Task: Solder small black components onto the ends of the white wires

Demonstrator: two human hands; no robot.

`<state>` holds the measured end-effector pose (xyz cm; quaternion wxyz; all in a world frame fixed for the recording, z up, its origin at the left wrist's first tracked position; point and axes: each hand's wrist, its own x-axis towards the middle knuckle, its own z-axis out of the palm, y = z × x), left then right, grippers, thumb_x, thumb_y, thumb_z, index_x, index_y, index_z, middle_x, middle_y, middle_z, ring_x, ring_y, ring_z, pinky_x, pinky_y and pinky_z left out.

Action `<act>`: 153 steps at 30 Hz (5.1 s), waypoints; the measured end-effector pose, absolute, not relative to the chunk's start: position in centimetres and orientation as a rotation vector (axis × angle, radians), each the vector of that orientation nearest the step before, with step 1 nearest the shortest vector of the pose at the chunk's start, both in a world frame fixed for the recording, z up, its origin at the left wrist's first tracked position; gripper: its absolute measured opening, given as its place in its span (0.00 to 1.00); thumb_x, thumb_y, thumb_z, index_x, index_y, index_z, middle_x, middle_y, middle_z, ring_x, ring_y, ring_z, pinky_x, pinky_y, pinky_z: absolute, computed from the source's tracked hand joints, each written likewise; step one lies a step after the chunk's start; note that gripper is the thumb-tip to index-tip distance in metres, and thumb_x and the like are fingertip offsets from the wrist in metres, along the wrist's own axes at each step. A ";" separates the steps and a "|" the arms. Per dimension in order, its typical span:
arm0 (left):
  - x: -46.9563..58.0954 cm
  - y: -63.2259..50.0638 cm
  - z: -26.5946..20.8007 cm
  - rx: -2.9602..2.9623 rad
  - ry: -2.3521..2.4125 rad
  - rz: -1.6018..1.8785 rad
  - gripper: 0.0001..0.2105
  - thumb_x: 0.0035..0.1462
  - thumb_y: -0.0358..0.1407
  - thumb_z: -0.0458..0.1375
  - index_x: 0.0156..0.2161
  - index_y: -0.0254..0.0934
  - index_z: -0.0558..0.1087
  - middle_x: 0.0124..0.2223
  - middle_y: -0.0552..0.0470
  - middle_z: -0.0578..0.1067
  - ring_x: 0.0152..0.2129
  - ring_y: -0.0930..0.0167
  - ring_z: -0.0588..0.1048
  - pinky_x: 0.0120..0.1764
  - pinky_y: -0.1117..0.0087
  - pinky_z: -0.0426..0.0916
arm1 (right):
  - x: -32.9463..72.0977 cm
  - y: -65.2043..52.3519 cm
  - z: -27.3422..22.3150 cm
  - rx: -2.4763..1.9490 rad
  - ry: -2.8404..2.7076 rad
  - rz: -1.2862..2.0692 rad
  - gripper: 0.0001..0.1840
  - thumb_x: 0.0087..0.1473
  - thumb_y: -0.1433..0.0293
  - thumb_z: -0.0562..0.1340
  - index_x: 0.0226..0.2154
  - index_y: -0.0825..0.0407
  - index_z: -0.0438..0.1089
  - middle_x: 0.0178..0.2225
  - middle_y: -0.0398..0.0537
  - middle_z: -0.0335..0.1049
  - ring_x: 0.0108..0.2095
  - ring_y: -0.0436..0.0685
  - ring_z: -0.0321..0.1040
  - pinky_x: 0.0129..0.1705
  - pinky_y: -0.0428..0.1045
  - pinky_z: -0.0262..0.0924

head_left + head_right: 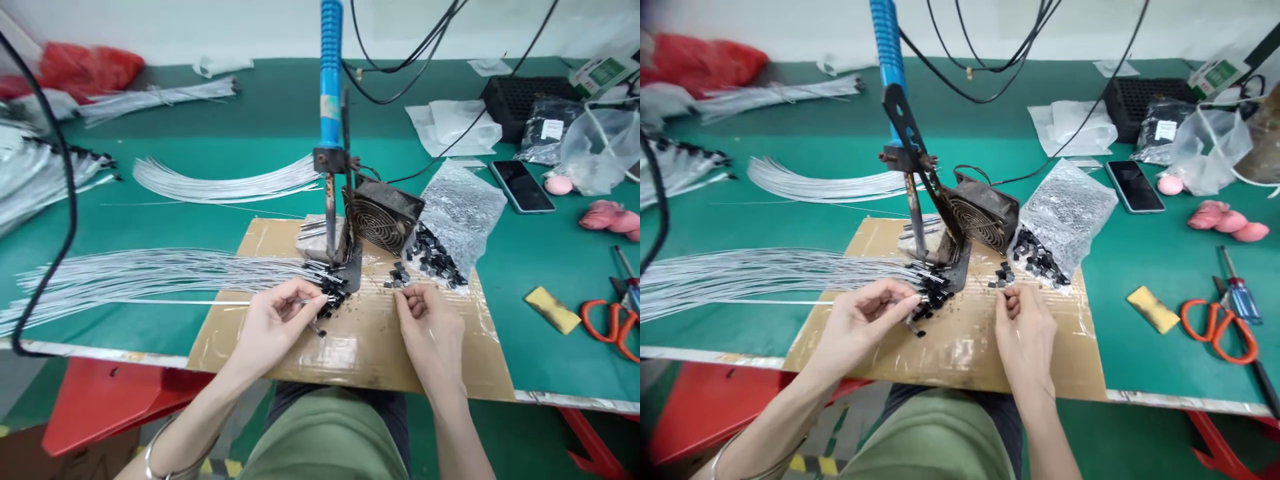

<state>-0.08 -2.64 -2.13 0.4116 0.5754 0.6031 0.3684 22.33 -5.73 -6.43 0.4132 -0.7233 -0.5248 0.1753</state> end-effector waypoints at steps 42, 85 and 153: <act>-1.2 -0.9 -1.4 1.346 1.415 0.846 0.09 0.58 0.36 0.64 0.29 0.35 0.81 0.25 0.51 0.79 0.18 0.75 0.65 0.21 0.75 0.57 | 20.4 -5.8 -3.9 -1.611 -0.924 0.990 0.09 0.57 0.61 0.76 0.32 0.50 0.84 0.20 0.43 0.74 0.16 0.49 0.67 0.16 0.43 0.65; -0.4 -0.6 -0.7 1.051 1.199 0.817 0.07 0.55 0.29 0.66 0.26 0.36 0.78 0.31 0.51 0.83 0.30 0.72 0.81 0.35 0.78 0.73 | 15.2 -5.2 -2.8 -1.458 -0.586 1.436 0.10 0.54 0.59 0.77 0.31 0.48 0.85 0.21 0.41 0.75 0.19 0.47 0.66 0.22 0.42 0.68; 0.4 1.5 0.0 1.257 1.394 0.794 0.07 0.54 0.36 0.62 0.27 0.37 0.76 0.31 0.49 0.81 0.28 0.67 0.77 0.29 0.69 0.64 | 15.5 -5.2 -1.9 -1.425 -0.943 1.080 0.11 0.63 0.71 0.67 0.29 0.47 0.70 0.52 0.51 0.85 0.53 0.61 0.83 0.60 0.57 0.75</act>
